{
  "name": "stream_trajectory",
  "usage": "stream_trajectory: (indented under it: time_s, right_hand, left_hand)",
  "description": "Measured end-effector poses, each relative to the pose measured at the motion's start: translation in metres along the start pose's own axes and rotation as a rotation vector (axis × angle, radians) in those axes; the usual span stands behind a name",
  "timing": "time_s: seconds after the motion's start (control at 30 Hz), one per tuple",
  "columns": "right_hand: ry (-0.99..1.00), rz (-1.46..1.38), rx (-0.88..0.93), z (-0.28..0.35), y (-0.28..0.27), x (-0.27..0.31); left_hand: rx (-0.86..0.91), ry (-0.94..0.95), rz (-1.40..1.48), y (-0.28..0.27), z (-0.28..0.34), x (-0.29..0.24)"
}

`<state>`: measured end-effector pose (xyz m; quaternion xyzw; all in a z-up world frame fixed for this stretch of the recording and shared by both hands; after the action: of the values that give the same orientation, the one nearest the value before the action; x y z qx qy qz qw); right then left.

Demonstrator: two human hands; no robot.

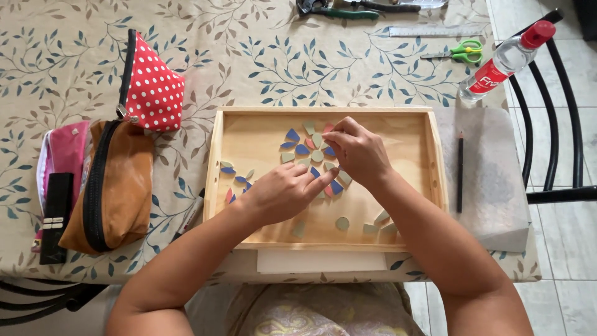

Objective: Arranging small colorful geometric pieces into a pattern inside a wooden tray.

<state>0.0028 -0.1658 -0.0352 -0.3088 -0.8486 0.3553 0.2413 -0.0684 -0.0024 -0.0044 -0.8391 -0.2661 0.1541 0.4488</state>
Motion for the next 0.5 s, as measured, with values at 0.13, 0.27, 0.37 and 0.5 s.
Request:
stream_trajectory:
  time_s: [0.13,0.27,0.37,0.5]
  right_hand:
    - [-0.002,-0.016,0.0,-0.0003,-0.0018,0.0006]
    - [0.001,-0.015,0.002,0.0007,0.0007,-0.001]
    - [0.003,-0.021,0.007,0.0009,-0.0004,-0.0007]
    - [-0.001,-0.02,0.006,-0.0015,-0.0021,0.0016]
  left_hand:
    - [-0.01,-0.001,-0.009,0.0007,0.0001,-0.0002]
    - [-0.007,-0.007,0.0,0.004,0.002,0.0002]
    - [-0.001,-0.012,0.011,0.004,0.0021,-0.0003]
    - [-0.003,-0.009,0.023,-0.0009,-0.0001,-0.0009]
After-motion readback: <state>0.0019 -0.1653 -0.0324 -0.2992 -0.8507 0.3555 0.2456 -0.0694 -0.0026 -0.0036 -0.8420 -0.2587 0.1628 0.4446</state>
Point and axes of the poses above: each hand's wrist, its own z-axis away from the middle knuckle, its own y-axis out of the palm, x = y × z, the point moved 5 cm from there along -z, towards the middle knuckle, and after that the axes turned 10 degrees about -y, right-handed, at the moved point
